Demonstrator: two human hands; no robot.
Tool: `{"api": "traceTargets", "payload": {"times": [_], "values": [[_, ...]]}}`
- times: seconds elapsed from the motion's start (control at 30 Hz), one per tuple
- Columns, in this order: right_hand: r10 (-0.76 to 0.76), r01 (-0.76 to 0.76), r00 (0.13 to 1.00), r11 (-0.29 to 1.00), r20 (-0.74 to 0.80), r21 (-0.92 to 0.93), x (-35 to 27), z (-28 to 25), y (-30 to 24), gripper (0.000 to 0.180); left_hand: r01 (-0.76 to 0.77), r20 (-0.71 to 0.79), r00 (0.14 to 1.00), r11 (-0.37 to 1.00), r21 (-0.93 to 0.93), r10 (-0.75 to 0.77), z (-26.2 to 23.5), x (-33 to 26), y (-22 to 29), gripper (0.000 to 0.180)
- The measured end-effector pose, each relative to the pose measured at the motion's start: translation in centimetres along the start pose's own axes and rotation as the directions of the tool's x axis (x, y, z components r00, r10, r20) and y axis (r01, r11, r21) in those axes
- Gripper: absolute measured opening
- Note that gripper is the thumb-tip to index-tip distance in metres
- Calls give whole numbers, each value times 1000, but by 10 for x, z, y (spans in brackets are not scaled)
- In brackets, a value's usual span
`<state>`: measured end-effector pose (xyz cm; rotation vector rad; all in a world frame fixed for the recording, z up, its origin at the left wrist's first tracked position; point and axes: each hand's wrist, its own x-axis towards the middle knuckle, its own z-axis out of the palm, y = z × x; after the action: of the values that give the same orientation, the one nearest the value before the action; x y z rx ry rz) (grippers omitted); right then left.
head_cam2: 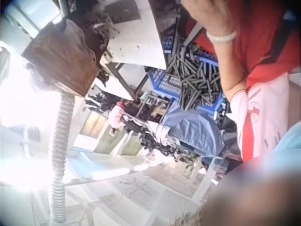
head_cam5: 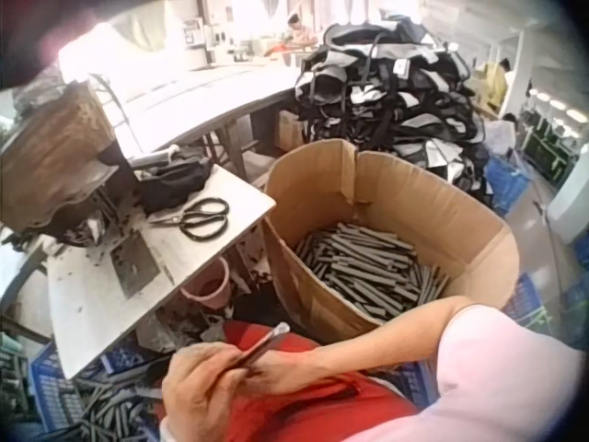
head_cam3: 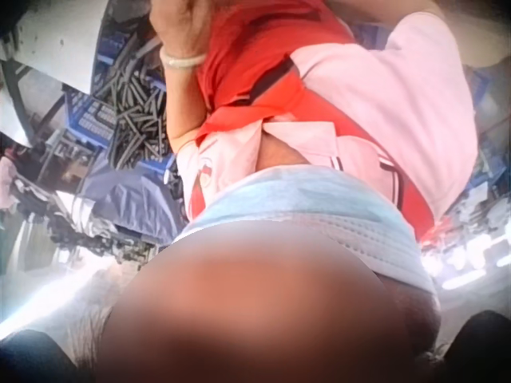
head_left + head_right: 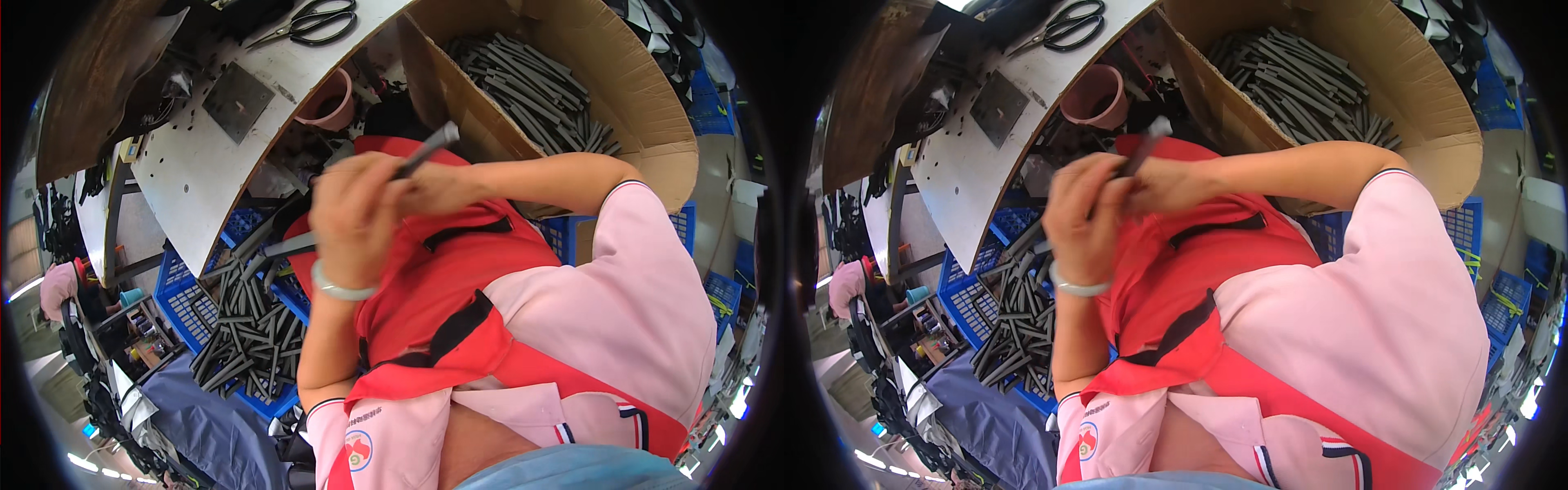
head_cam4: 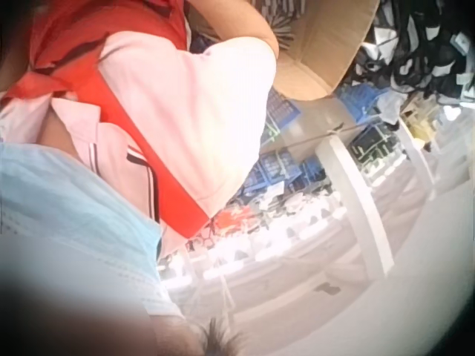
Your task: Insert grey straps into a heat-press machine to join or finish them.
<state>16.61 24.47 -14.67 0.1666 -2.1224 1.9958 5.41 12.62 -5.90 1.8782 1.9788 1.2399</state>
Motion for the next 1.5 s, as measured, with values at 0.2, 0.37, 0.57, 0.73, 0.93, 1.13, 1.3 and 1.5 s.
{"api": "traceTargets", "payload": {"times": [0.2, 0.37, 0.57, 0.73, 0.93, 1.13, 1.3, 1.5], "values": [[488, -391, 857, 825, -166, 409, 3, -37, -33, 40, 376, 282, 896, 923, -77, -342, -41, -80, -80, 20], [420, -270, 872, 840, 251, -471, -8, -22, -34, 22, 691, 438, 717, 634, -346, -542, -44, -75, -72, 17], [-453, 436, 878, 619, 157, -654, 51, -5, -82, 47, 696, 454, 718, 549, -462, -528, -77, -41, -41, 17], [129, 41, 964, 792, 233, -610, 69, 0, -78, 40, 745, 610, 667, 421, -518, -428, -100, -17, -23, 20], [-7, 191, 977, 464, 212, -865, 107, -29, -60, 25, 358, 205, 913, 934, 6, -351, -104, -5, -45, 22], [-226, 142, 970, 235, 88, -962, 189, -75, -77, 32, 462, 3, 880, 855, -237, -475, -133, 55, -86, 24], [-187, 21, 982, 263, -29, -964, 211, -83, -77, 38, 494, 36, 847, 761, -420, -530, -136, 75, -113, 28], [-158, 9, 987, 270, -35, -963, 224, -89, -70, 43, 490, -44, 853, 828, -274, -520, -133, 84, -129, 29]]}}
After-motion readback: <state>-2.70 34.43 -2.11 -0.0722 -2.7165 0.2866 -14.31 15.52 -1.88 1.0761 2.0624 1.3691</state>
